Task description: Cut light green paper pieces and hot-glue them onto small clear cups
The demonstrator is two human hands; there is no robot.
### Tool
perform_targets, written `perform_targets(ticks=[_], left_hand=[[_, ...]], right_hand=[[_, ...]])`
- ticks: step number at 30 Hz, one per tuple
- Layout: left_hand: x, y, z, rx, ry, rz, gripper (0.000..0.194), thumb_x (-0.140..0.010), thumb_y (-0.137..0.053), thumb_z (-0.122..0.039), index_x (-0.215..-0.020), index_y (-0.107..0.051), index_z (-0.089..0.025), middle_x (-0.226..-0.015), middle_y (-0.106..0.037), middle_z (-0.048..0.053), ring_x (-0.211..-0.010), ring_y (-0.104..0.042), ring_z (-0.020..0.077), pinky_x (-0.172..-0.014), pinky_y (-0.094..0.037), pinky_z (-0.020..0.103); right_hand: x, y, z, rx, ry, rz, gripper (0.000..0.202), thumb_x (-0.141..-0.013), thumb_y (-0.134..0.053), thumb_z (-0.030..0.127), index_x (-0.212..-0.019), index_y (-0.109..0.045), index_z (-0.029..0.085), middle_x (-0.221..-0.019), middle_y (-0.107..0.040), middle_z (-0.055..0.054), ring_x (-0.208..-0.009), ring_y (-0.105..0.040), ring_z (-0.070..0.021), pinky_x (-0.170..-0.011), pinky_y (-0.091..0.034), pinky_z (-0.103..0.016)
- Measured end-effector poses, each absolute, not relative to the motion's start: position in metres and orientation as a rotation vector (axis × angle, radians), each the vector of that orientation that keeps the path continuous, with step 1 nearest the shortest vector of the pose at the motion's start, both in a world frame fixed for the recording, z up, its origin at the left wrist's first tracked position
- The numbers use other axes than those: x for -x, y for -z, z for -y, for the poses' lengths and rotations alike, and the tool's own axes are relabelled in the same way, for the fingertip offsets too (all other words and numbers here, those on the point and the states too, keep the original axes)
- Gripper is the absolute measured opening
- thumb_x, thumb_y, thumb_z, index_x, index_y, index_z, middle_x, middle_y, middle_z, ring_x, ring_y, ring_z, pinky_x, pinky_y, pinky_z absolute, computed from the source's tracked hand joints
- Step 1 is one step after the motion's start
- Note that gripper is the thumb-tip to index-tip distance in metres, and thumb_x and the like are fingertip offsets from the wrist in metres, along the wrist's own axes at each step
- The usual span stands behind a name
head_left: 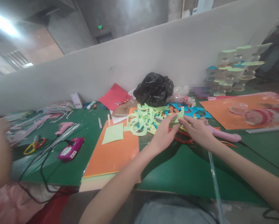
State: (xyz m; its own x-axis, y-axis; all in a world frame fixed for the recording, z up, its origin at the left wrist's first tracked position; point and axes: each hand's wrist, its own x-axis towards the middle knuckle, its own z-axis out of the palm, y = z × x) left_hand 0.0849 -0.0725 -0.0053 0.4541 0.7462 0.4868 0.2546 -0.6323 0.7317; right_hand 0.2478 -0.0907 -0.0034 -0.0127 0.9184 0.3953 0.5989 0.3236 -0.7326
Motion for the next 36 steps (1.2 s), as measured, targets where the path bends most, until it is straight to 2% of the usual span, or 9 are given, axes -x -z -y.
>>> perform_targets(ticks=[5,11,17,21,27,31,36], left_hand=[[-0.087,0.004,0.071,-1.854,-1.104,-0.810,0.036,-0.094,-0.058,-0.023,-0.130,-0.054,-0.023,-0.140,-0.061,0.010,-0.131,-0.058,0.0226,-0.105,-0.052,0.040],[-0.088,0.002,0.065,-1.686,-1.113,-0.857,0.027,-0.095,-0.049,-0.016,-0.119,-0.061,-0.021,-0.131,-0.067,0.007,-0.124,-0.062,0.0201,-0.111,-0.047,0.041],[-0.086,0.000,0.064,-1.315,-1.152,-0.864,0.020,-0.092,-0.055,-0.023,-0.108,-0.066,-0.021,-0.112,-0.073,0.005,-0.106,-0.067,0.0178,-0.099,-0.051,0.036],[-0.082,-0.005,0.063,-1.131,-1.185,-0.805,0.015,-0.085,-0.060,-0.026,-0.096,-0.070,-0.021,-0.101,-0.073,0.004,-0.093,-0.067,0.0153,-0.090,-0.050,0.030],[-0.081,-0.008,0.065,-1.047,-1.179,-0.773,0.013,-0.080,-0.064,-0.025,-0.091,-0.069,-0.019,-0.092,-0.073,0.004,-0.082,-0.064,0.0137,-0.078,-0.047,0.026],[-0.081,-0.009,0.066,-0.996,-1.150,-0.811,0.012,-0.079,-0.064,-0.025,-0.088,-0.067,-0.019,-0.089,-0.072,0.003,-0.076,-0.061,0.0131,-0.072,-0.044,0.025],[-0.082,-0.011,0.066,-0.962,-1.123,-0.834,0.011,-0.078,-0.063,-0.024,-0.088,-0.065,-0.020,-0.088,-0.071,0.003,-0.073,-0.060,0.0118,-0.068,-0.040,0.025]], right_hand=[[-0.250,0.003,0.091,1.349,-0.439,1.767,0.055,-0.091,-0.040,0.070,-0.065,-0.038,0.022,-0.063,-0.048,0.000,-0.060,-0.042,-0.0142,-0.057,-0.034,-0.028],[-0.250,0.005,0.092,1.309,-0.392,1.865,0.049,-0.095,-0.041,0.063,-0.069,-0.045,0.021,-0.072,-0.058,-0.003,-0.071,-0.053,-0.0175,-0.065,-0.041,-0.029],[-0.250,0.010,0.093,1.258,-0.340,1.930,0.033,-0.097,-0.045,0.047,-0.085,-0.061,0.020,-0.093,-0.070,-0.006,-0.086,-0.063,-0.0200,-0.077,-0.049,-0.031],[-0.252,0.013,0.091,1.238,-0.332,1.961,0.034,-0.098,-0.045,0.046,-0.089,-0.065,0.021,-0.103,-0.072,-0.007,-0.096,-0.066,-0.0225,-0.081,-0.051,-0.033],[-0.254,0.016,0.089,1.209,-0.307,1.982,0.035,-0.099,-0.044,0.047,-0.086,-0.065,0.021,-0.100,-0.072,-0.008,-0.103,-0.066,-0.0261,-0.084,-0.053,-0.038],[-0.255,0.016,0.088,1.224,-0.279,1.996,0.037,-0.100,-0.043,0.047,-0.086,-0.065,0.021,-0.107,-0.071,-0.009,-0.109,-0.065,-0.0268,-0.088,-0.053,-0.039],[-0.255,0.017,0.087,1.231,-0.257,2.016,0.036,-0.100,-0.043,0.046,-0.085,-0.064,0.020,-0.103,-0.071,-0.009,-0.102,-0.065,-0.0253,-0.085,-0.052,-0.037]])
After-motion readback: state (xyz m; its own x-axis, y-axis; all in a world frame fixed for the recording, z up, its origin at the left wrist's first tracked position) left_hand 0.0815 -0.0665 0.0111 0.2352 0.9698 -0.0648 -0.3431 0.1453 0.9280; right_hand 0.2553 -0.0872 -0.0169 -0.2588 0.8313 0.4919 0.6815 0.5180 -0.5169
